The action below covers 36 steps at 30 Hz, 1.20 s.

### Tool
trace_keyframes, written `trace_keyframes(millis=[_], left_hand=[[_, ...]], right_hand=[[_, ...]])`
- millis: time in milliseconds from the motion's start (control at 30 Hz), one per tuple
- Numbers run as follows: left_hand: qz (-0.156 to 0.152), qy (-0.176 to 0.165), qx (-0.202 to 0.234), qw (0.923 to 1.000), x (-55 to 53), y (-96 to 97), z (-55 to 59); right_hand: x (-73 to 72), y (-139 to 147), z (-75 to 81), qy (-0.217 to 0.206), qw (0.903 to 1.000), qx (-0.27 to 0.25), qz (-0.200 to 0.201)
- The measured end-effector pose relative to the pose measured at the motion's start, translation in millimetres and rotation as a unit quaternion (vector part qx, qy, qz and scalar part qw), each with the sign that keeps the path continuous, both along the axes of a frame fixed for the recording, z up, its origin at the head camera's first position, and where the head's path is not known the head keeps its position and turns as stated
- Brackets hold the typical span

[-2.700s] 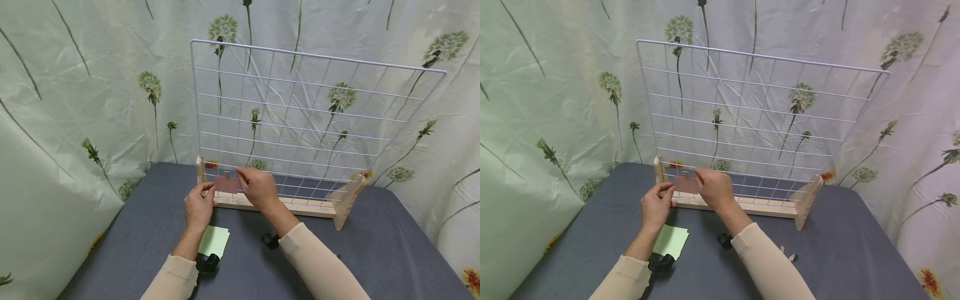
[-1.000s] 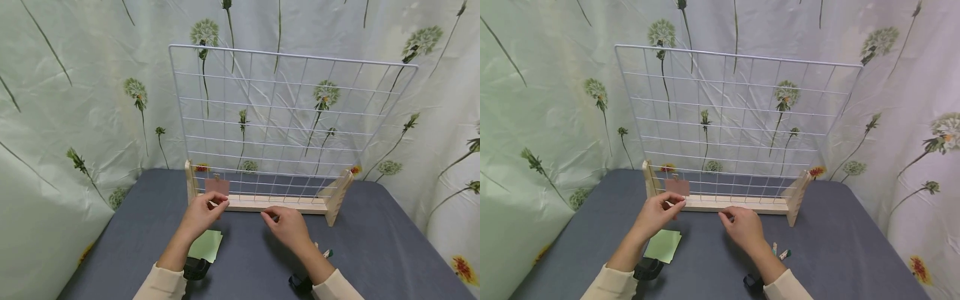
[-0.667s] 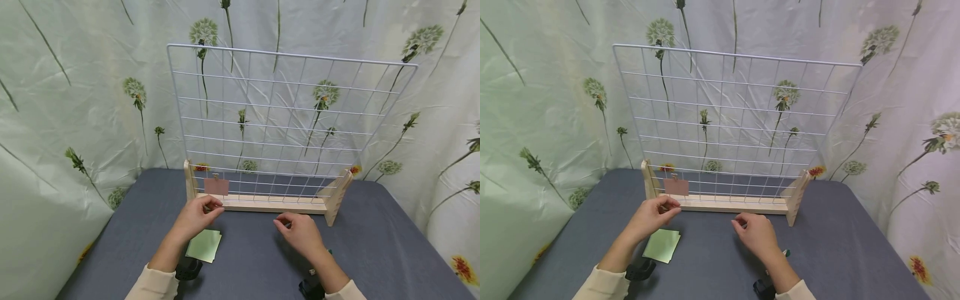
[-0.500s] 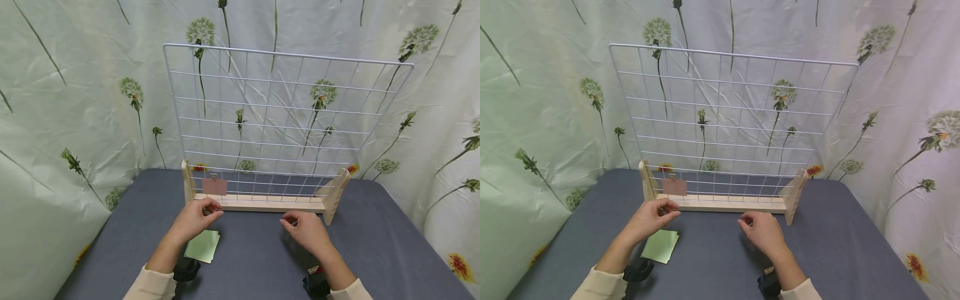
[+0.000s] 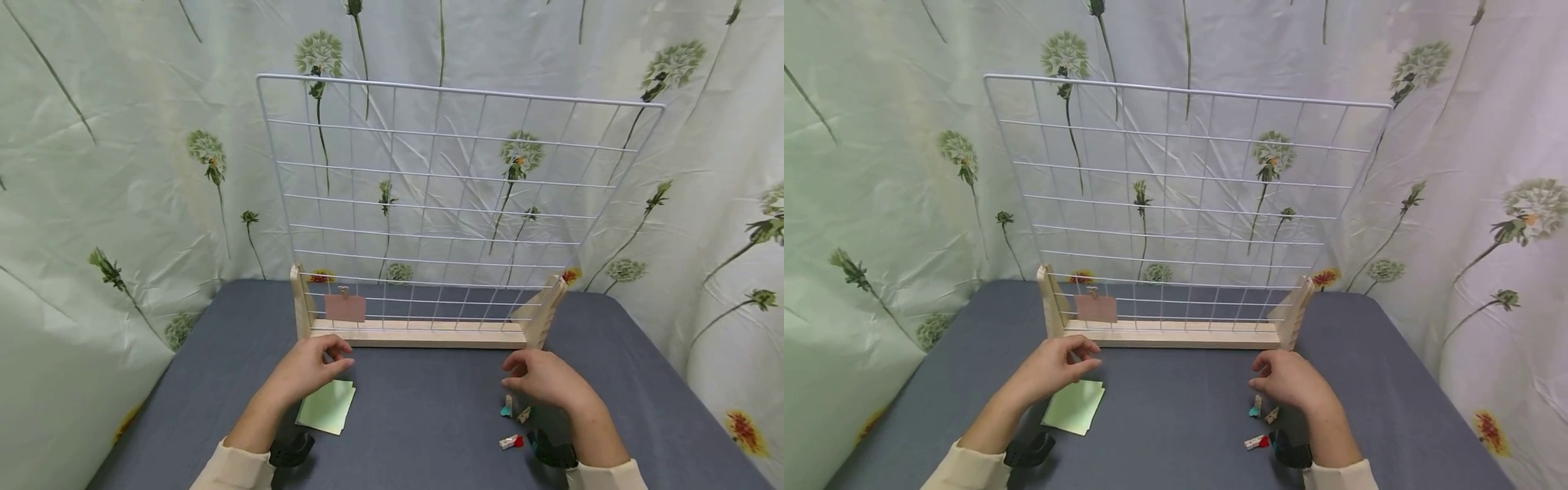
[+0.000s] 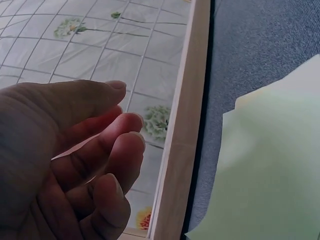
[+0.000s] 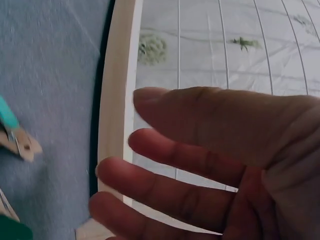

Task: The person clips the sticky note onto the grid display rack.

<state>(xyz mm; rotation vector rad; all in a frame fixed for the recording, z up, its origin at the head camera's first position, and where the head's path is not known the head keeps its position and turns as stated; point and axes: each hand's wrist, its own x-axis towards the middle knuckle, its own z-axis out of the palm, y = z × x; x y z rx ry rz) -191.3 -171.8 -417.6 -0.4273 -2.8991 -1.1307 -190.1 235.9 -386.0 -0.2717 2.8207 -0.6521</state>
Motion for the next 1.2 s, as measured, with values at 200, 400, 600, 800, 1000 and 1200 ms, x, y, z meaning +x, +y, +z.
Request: trace_keyframes(millis=[200, 400, 600, 800, 1000, 1200], left_hand=[[0.000, -0.020, -0.013, 0.9997, 3.4, -9.3, -5.7], [0.030, -0.062, -0.018, 0.9975, 10.4, -26.6, -9.4], [0.031, -0.113, -0.059, 0.9914, 12.4, -26.3, -7.0], [0.051, -0.146, -0.129, 0.9796, 11.0, -22.8, -3.7], [0.055, -0.160, -0.151, 0.9738, 8.5, -22.8, -4.2], [0.041, -0.131, -0.121, 0.9831, 9.4, -24.6, -6.2]], right_hand=[[-1.1, 5.1, -2.6, -0.021, 0.9998, 0.007, 0.002], [-3.7, 0.9, -8.4, -0.036, 0.9993, 0.003, 0.011], [-5.0, -0.7, -15.4, -0.051, 0.9987, -0.002, 0.010], [-5.8, -2.4, -21.8, -0.049, 0.9984, -0.005, 0.027], [-4.1, -2.6, -26.1, -0.033, 0.9988, 0.027, 0.025], [-0.3, -5.1, -28.3, -0.032, 0.9990, 0.016, 0.026]])
